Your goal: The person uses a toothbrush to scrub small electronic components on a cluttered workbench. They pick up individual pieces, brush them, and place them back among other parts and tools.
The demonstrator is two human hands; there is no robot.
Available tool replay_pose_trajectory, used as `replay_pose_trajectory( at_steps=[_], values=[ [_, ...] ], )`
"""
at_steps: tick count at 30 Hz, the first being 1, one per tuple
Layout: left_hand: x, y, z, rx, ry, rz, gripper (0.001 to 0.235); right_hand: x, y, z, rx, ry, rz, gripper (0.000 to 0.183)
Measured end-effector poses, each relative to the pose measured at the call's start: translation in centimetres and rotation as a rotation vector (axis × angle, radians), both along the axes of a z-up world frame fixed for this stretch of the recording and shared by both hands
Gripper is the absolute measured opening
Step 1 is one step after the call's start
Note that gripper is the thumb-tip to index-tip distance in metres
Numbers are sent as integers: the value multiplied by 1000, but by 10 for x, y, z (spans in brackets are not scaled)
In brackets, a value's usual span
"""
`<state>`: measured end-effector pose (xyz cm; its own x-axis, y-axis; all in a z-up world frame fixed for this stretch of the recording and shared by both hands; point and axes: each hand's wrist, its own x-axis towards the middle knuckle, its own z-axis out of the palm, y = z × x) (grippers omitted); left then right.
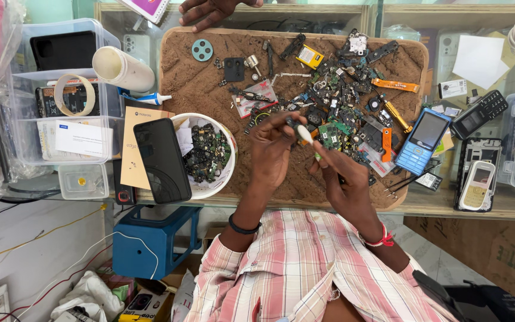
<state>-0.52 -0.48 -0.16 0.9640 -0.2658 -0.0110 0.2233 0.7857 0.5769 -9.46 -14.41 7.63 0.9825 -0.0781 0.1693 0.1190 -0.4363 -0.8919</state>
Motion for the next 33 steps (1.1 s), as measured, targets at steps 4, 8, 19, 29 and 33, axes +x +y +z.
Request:
replay_pose_trajectory(
  at_steps=[4,8,19,29,33],
  values=[
    [-4,-4,6,55,12,7,23,-1,2,-2,-54,-71,-66,47],
    [-4,-5,10,133,1,10,23,-2,3,-2,-99,-102,-117,49],
    [-6,-8,4,112,-20,-49,22,-1,3,-5,-55,-104,-114,50],
    [4,1,-2,-102,51,-36,27,-5,1,4,-24,-79,4,46],
    [5,2,2,-55,5,-3,25,-2,2,10,-32,-45,32,46]
  ],
)
